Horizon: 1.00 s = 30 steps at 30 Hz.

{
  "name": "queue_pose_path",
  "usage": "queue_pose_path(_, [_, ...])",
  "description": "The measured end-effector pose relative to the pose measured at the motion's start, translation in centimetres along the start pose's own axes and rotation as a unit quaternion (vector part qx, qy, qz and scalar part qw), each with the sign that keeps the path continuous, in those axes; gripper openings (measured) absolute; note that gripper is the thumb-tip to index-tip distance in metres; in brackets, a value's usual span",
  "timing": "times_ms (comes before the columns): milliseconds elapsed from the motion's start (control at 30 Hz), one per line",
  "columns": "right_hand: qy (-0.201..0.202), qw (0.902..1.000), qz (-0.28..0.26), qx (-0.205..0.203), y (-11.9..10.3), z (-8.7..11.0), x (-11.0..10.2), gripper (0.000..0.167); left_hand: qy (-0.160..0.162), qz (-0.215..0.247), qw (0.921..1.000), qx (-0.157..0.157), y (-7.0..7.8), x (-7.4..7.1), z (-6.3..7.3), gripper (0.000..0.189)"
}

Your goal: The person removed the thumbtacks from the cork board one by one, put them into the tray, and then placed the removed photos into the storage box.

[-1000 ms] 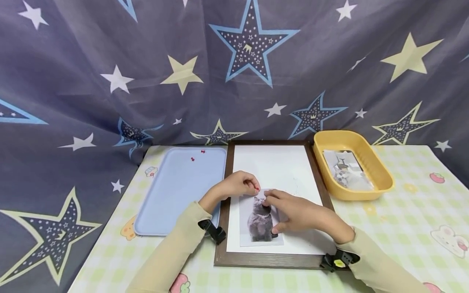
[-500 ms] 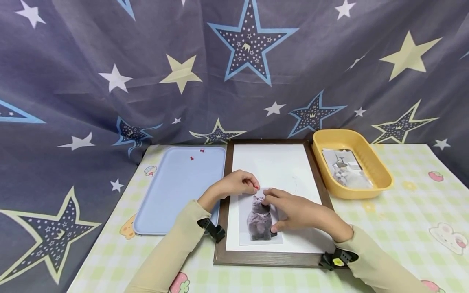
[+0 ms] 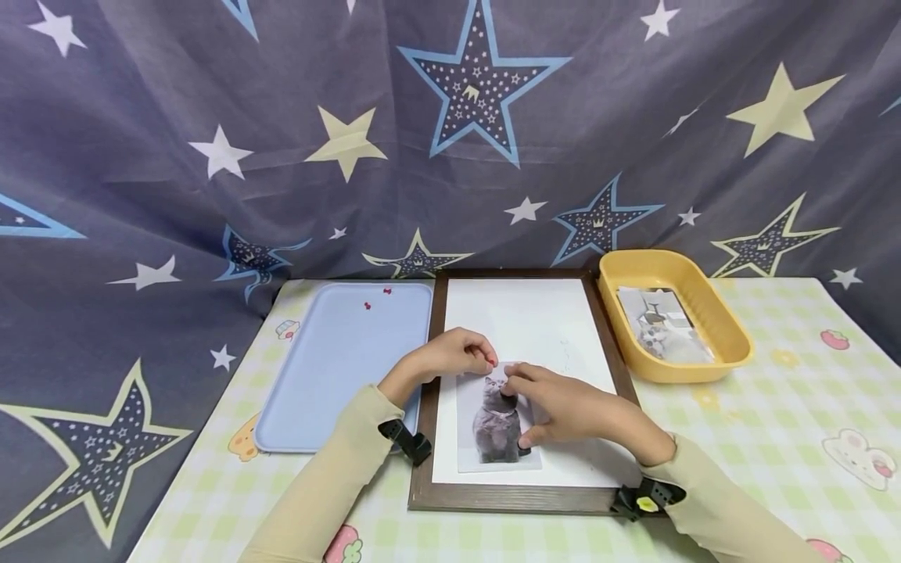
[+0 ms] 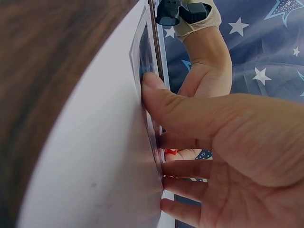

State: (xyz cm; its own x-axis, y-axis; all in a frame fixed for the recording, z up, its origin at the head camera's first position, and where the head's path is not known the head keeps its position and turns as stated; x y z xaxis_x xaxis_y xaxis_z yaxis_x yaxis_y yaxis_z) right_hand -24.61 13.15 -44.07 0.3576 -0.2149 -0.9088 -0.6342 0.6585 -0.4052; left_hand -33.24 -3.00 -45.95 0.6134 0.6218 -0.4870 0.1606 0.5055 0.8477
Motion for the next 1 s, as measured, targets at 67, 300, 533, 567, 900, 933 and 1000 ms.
queue_pose_path(67, [0.001,1.0000,-0.001,0.000,-0.02,0.01,0.03,0.066,0.000,0.001,1.0000,-0.001,-0.03,-0.01,0.00,0.007])
queue_pose_path(300, [0.005,0.9999,0.002,-0.011,-0.20,0.15,-0.07,0.064,-0.004,0.012,0.9999,-0.002,0.17,0.01,-0.01,0.010])
queue_pose_path(533, [0.006,0.9999,-0.002,-0.011,-0.18,0.06,-0.05,0.065,-0.002,0.012,0.9999,-0.003,0.12,-0.02,-0.02,0.009])
queue_pose_path(567, [0.006,0.9999,-0.001,-0.011,-0.19,0.08,-0.07,0.065,-0.002,0.012,0.9999,-0.003,0.12,-0.02,-0.01,0.009])
queue_pose_path(900, [0.001,1.0000,-0.003,-0.002,0.02,0.17,-0.05,0.065,-0.001,0.012,0.9999,-0.007,0.05,-0.02,-0.05,0.010])
queue_pose_path(933, [0.001,1.0000,-0.005,-0.002,0.05,0.17,0.00,0.065,0.000,0.011,0.9999,-0.008,0.04,-0.02,-0.03,0.010])
queue_pose_path(1000, [0.000,1.0000,-0.006,-0.002,0.09,0.14,0.05,0.065,0.000,0.009,0.9999,-0.009,0.02,-0.01,0.00,0.010])
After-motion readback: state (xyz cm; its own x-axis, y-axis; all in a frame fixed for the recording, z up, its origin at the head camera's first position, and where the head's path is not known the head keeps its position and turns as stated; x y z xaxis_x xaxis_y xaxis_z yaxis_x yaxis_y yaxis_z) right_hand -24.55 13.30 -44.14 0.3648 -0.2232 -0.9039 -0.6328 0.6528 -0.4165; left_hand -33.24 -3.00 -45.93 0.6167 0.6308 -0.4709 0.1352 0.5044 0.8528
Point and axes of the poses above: each hand's wrist, its own z-axis away from the middle knuckle, its own x-axis out of the palm, y = z × x, the point moved 5 cm from there along -z, towards the middle knuckle, and after that the axes turned 1 degree about -x, right-handed, at the moved point
